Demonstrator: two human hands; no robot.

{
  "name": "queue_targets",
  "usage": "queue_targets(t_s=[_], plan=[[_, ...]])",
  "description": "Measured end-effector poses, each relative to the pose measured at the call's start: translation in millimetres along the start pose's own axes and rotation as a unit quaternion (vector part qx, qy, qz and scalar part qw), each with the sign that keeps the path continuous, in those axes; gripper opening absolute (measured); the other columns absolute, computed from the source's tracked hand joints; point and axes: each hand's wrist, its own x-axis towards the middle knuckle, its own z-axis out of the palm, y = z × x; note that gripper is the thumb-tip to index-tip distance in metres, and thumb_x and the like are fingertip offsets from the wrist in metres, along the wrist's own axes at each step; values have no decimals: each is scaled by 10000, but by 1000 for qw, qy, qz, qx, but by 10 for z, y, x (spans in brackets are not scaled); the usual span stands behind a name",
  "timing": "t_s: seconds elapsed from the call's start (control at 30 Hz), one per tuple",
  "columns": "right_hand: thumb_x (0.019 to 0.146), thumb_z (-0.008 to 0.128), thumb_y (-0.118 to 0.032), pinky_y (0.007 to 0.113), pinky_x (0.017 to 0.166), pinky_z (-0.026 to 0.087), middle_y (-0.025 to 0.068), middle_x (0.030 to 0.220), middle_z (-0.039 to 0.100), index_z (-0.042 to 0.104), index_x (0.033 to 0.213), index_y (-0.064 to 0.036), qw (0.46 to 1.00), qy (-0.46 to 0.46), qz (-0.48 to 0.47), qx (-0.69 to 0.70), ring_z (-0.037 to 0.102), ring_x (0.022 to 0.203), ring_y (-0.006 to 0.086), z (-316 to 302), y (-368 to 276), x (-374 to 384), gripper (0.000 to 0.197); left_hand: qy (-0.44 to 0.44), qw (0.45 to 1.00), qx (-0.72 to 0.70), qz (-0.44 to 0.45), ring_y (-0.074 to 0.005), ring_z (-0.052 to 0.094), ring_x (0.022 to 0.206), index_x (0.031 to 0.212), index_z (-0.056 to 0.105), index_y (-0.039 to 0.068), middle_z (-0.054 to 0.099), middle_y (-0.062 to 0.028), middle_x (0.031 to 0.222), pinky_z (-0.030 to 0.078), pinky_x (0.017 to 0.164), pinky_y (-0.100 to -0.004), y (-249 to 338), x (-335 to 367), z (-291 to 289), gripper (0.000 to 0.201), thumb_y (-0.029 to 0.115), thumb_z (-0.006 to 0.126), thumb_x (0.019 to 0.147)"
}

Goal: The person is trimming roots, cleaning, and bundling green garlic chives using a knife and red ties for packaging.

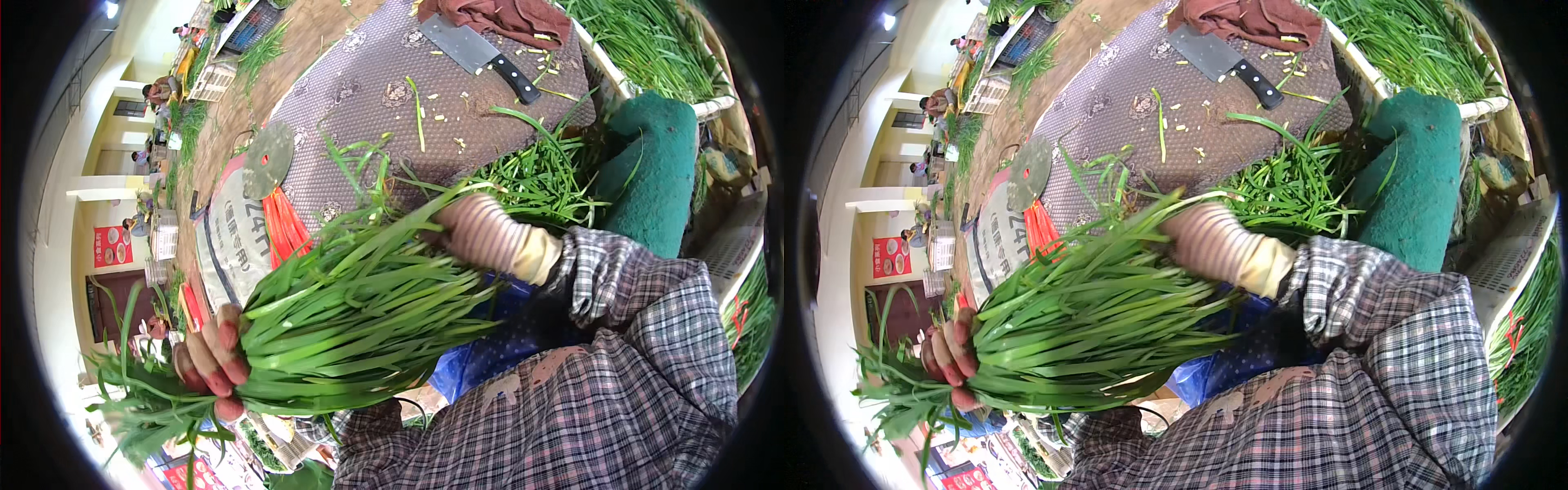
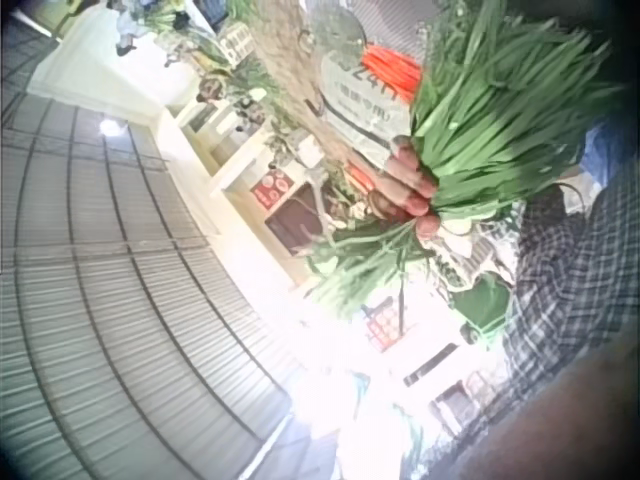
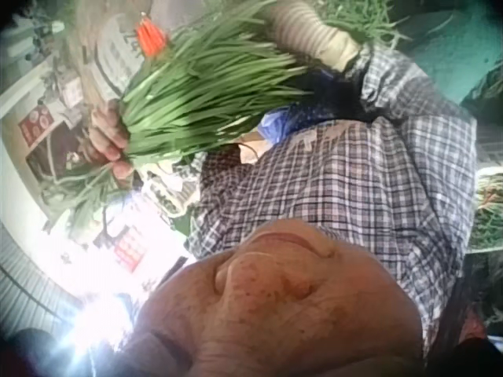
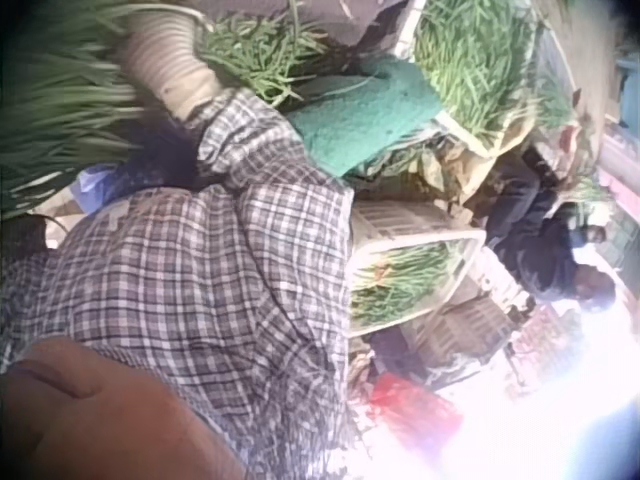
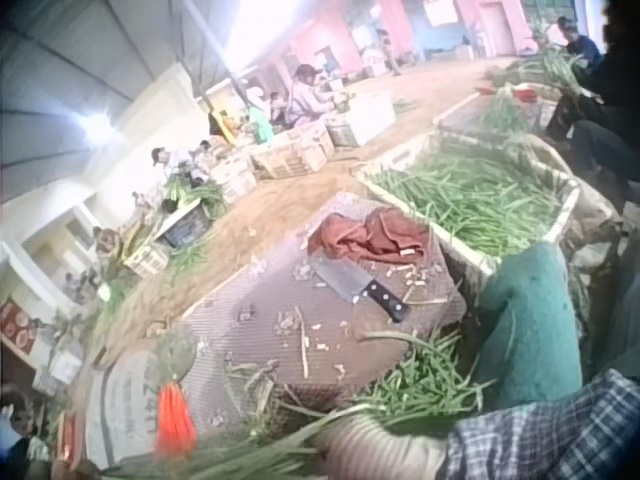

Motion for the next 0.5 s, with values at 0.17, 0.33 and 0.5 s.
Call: queue_targets(t_s=[0.17,0.33,0.5], plan=[[829,612,-255,414,816,514,187,991,673,617,1108,-35,969,-61,201,-129,645,924,350,104,971,-453,355,50,995,-13,90,-102,570,718,891,484,155,594,50,783,365,891,-307,133,-149,28,363,113,800,717],[727,722,-497,401,862,504,237,1061,647,494,1294,-24,985,43,163,-31,623,1008,363,-490,782,-997,772,-73,993,-34,88,-122,630,765,929,514,132,646,28,822,422,879,-288,215,-65,-60,400,119,830,683],[808,715,-252,323,999,414,198,1353,467,258,1451,-49,943,173,-104,263,490,1200,240,-538,132,-218,815,-207,972,-93,61,-192,667,809,948,551,59,695,-54,877,471,883,-316,55,235,147,329,34,772,706]])
